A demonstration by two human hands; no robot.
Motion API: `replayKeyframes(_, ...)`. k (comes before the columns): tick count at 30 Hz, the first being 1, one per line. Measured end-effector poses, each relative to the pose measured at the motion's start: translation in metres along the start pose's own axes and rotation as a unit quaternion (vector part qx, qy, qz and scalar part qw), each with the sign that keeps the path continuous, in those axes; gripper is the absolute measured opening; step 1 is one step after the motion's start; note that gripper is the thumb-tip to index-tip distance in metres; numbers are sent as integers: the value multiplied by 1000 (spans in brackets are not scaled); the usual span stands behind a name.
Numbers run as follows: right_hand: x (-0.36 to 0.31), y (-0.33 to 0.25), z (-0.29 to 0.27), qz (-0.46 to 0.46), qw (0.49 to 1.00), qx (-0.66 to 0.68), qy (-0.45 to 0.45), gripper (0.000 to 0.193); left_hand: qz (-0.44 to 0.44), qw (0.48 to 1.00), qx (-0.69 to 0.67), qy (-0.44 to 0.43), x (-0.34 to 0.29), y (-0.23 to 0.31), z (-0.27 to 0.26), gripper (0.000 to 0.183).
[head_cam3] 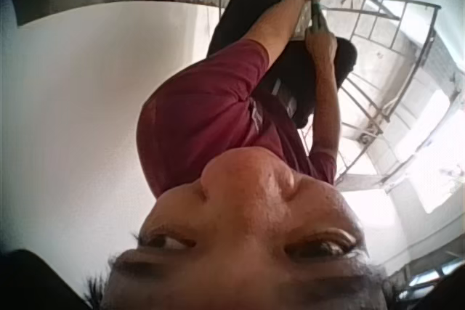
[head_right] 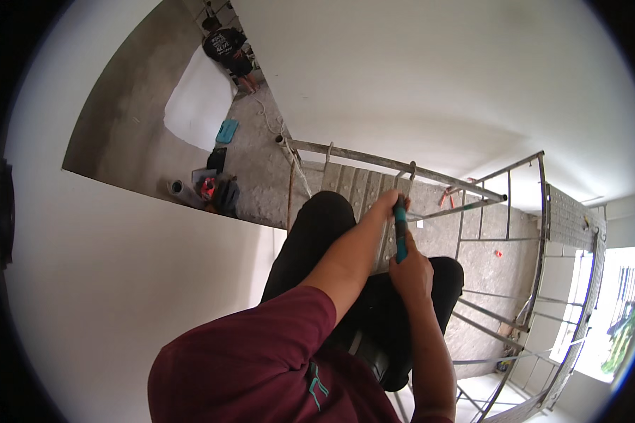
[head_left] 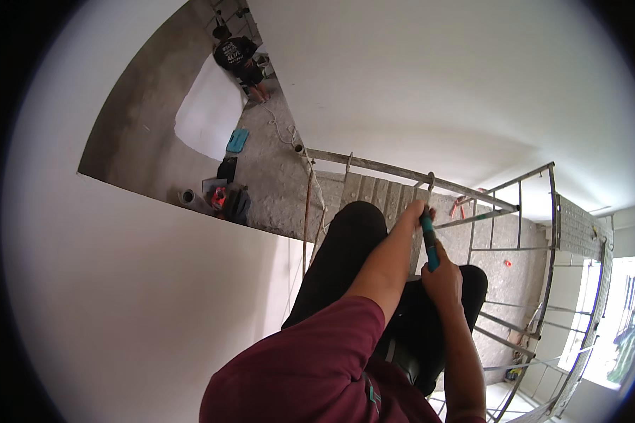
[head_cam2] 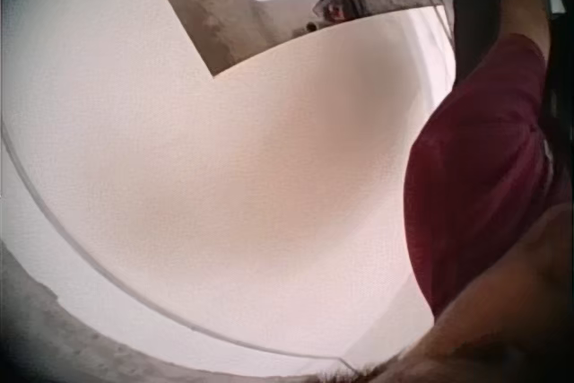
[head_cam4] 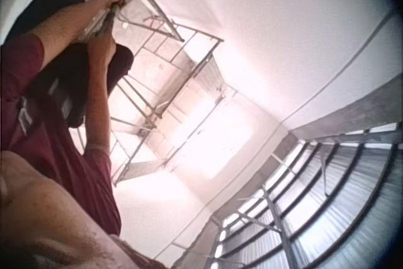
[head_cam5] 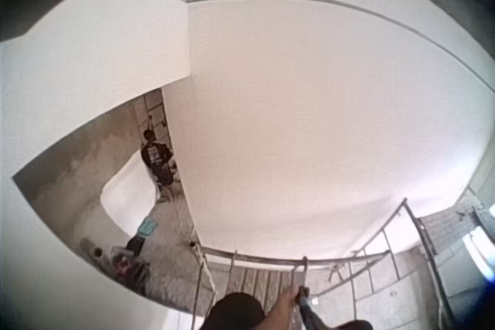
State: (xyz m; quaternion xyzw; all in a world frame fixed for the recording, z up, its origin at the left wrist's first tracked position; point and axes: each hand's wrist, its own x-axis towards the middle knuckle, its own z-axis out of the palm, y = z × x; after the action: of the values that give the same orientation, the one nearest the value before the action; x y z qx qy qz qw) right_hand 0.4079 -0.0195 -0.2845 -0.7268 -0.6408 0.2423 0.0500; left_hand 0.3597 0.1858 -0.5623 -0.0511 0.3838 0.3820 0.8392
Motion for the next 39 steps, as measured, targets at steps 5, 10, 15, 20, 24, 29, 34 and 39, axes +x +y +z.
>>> replayKeyframes(5,21,3,34,45,998,-32,-44,72,20,991,130,35,32,-24,-20,30)
replayKeyframes(10,56,16,60,32,999,-15,-12,72,43,986,143,73,27,-23,-25,32)
replayKeyframes(15,28,-11,41,31,998,9,-54,68,68,980,178,64,15,26,-38,32)
replayKeyframes(20,19,5,37,56,997,53,-21,71,73,967,244,29,14,-6,-19,31)
replayKeyframes(24,34,9,56,61,996,68,3,63,158,880,448,-6,27,0,-20,38)
replayKeyframes(29,7,10,50,2,992,127,18,64,30,986,150,61,36,3,-44,36)
replayKeyframes(34,36,6,56,92,993,71,14,63,27,938,344,17,26,-22,-29,38)
replayKeyframes(39,18,10,60,49,989,133,29,64,90,930,356,34,26,10,-29,41)
